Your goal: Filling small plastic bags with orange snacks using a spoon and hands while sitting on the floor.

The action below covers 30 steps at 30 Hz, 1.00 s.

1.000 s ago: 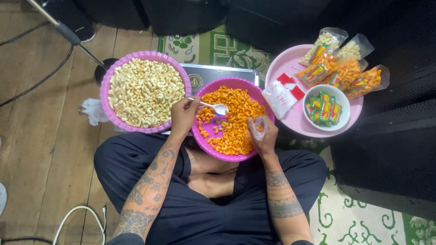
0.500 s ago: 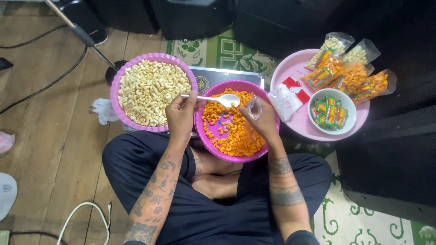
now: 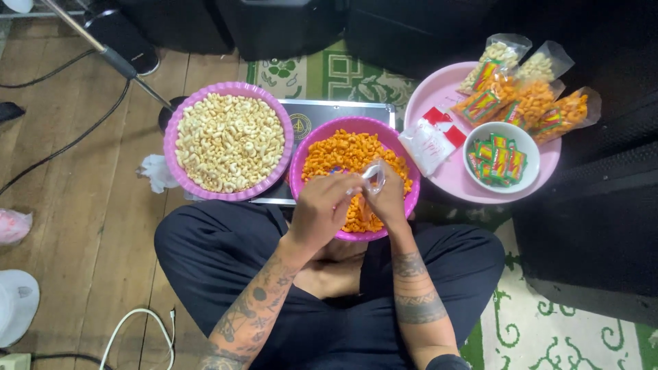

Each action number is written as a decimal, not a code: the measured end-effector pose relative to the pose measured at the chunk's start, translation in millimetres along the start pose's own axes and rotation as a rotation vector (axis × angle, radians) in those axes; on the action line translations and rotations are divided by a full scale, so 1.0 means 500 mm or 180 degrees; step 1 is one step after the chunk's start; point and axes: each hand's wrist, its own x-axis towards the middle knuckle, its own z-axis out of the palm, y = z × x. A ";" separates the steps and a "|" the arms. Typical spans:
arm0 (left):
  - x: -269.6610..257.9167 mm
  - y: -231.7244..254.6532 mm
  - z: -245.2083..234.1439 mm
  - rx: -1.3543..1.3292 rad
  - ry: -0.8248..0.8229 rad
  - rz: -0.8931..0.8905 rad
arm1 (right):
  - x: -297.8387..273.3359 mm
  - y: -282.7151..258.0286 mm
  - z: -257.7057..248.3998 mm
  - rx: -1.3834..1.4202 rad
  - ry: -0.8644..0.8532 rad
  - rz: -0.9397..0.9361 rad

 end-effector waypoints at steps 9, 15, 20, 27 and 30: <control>0.008 0.000 0.013 0.0504 -0.0351 0.0821 | -0.025 0.030 0.013 0.0135 0.0120 -0.0633; 0.040 -0.009 0.021 0.0472 -0.0656 0.0890 | -0.030 0.071 0.046 0.0507 0.0043 -0.0860; 0.013 -0.052 0.043 0.0250 -0.0840 0.0669 | -0.020 0.033 0.042 0.0387 0.0092 -0.0978; -0.028 -0.052 0.038 -0.0345 -0.0286 0.0354 | -0.020 0.075 0.045 0.0340 0.0442 -0.1231; -0.044 -0.060 0.052 -0.0184 -0.0375 0.0372 | -0.034 0.018 0.040 0.0197 0.0381 -0.1523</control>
